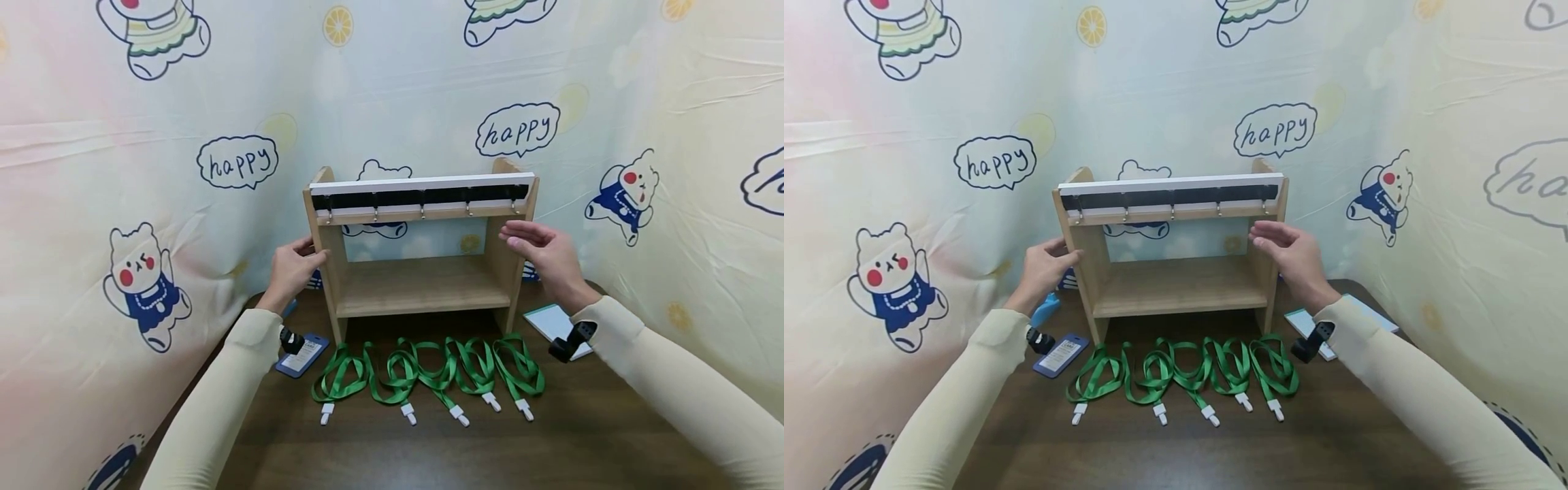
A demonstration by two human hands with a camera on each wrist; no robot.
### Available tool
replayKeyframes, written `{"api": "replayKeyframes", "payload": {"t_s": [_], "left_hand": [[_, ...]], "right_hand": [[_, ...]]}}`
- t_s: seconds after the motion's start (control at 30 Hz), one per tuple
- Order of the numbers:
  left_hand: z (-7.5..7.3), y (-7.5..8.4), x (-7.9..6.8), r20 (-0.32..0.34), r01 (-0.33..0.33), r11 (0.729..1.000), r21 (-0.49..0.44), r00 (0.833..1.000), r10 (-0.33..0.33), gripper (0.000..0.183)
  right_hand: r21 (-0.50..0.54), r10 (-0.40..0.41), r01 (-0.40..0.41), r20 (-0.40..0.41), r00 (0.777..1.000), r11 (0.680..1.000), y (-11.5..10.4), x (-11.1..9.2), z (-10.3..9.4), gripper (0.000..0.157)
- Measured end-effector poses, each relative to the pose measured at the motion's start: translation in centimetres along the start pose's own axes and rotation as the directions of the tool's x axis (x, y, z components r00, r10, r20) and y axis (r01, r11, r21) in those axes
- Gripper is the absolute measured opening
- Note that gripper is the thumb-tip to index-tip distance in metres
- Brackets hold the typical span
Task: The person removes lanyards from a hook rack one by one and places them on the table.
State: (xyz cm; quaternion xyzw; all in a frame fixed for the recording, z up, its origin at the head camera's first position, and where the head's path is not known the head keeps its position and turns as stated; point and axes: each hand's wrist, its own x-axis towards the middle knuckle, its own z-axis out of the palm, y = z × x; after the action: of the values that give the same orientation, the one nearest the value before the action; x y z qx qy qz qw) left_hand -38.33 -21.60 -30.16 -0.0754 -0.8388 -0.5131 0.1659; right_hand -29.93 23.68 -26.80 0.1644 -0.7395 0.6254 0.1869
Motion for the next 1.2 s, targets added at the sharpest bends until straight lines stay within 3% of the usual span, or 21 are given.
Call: {"api": "replayKeyframes", "payload": {"t_s": [0.23, 0.47, 0.67, 0.8, 0.93, 1.07, 1.2], "left_hand": [[-0.3, -0.3, 0.1, 0.003, 0.005, 1.000, -0.001, 1.000, -0.005, 0.065], [-0.8, -0.5, 0.1, 0.012, 0.010, 1.000, 0.006, 1.000, -0.010, 0.067], [-1.0, -0.3, -0.1, 0.045, 0.033, 0.999, 0.018, 0.998, -0.033, 0.070], [-1.1, -0.2, -0.1, 0.053, 0.037, 0.999, 0.021, 0.998, -0.038, 0.072], [-1.3, -0.2, -0.1, 0.050, 0.028, 0.999, 0.036, 0.998, -0.030, 0.074], [-1.5, -0.4, -0.4, 0.060, 0.026, 0.999, 0.042, 0.998, -0.029, 0.078], [-1.8, -0.9, -0.9, 0.070, 0.030, 0.999, 0.043, 0.997, -0.033, 0.079]], "right_hand": [[0.034, 0.024, -0.023, -0.053, 0.998, 0.999, 0.3, -0.4, -2.9, 0.054], [0.119, 0.010, 0.000, -0.086, 0.996, 0.993, 0.7, -0.2, -5.3, 0.046], [0.264, -0.006, 0.045, -0.147, 0.989, 0.964, 1.3, -0.5, -7.5, 0.040], [0.292, -0.009, 0.055, -0.157, 0.988, 0.955, 1.6, -0.6, -8.3, 0.039], [0.215, -0.001, 0.038, -0.167, 0.986, 0.976, 2.0, -0.5, -8.8, 0.042], [-0.017, 0.012, -0.016, -0.201, 0.979, 1.000, 2.5, -0.5, -9.2, 0.046], [-0.264, 0.019, -0.084, -0.239, 0.971, 0.961, 3.1, -0.8, -9.9, 0.048]]}}
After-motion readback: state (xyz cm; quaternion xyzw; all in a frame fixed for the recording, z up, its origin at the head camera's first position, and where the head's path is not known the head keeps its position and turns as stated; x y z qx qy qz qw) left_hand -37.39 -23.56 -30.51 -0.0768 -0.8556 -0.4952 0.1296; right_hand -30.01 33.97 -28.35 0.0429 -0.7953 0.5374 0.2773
